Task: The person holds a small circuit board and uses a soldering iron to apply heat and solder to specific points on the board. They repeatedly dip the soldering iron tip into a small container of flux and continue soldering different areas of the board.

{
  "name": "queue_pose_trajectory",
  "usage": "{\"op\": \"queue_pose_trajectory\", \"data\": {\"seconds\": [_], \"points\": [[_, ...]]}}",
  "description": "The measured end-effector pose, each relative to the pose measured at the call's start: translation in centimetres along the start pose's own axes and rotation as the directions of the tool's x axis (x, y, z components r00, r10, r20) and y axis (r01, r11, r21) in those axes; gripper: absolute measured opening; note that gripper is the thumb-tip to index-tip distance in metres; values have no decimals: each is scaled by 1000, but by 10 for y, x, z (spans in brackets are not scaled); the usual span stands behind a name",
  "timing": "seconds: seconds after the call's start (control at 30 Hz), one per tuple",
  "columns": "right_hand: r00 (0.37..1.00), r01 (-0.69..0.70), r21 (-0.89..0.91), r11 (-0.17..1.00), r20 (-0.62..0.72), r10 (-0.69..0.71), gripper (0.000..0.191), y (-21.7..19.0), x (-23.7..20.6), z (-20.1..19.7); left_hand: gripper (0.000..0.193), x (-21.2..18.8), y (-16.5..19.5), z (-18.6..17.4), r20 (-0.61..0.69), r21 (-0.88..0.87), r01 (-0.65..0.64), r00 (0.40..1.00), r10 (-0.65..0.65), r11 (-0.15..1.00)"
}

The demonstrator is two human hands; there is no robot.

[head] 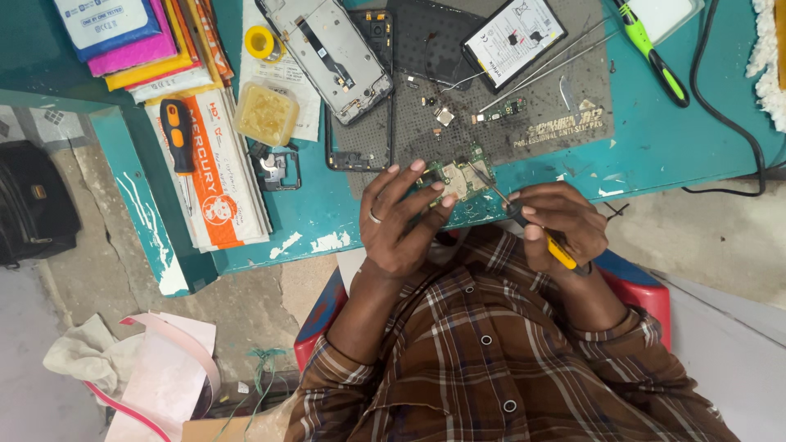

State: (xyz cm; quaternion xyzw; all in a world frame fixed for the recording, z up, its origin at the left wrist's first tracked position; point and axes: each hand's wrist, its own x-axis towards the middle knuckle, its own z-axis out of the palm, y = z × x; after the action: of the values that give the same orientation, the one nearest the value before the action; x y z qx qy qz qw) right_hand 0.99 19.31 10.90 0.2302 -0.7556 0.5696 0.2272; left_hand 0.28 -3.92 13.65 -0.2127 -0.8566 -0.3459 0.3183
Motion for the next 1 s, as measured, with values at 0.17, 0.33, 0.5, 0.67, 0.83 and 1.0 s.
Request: {"op": "queue_pose_trajectory", "data": {"seconds": [0.17,0.33,0.5,0.67,0.83,1.0], "points": [[1000,21,-17,1000,-2,-21,20,0,3,3,8,-2,-1,-1,7,0,-30,1000,30,1000],[999,33,-23,999,0,-33,18,-1,5,3,7,0,0,-3,7,12,-35,999,35,999],[999,39,-18,999,-2,-39,18,2,5,4,6,-1,0,-3,13,12,-35,999,35,999],[999,46,-10,999,-13,-46,18,5,4,5,6,-2,-1,-2,8,16,-36,999,36,999],[999,33,-10,999,-11,-33,18,4,3,4,5,-3,-1,-2,12,19,-35,999,35,999],[1000,24,-8,1000,0,-24,18,4,3,5,6,-4,-2,-2,27,26,-26,999,26,999]]}}
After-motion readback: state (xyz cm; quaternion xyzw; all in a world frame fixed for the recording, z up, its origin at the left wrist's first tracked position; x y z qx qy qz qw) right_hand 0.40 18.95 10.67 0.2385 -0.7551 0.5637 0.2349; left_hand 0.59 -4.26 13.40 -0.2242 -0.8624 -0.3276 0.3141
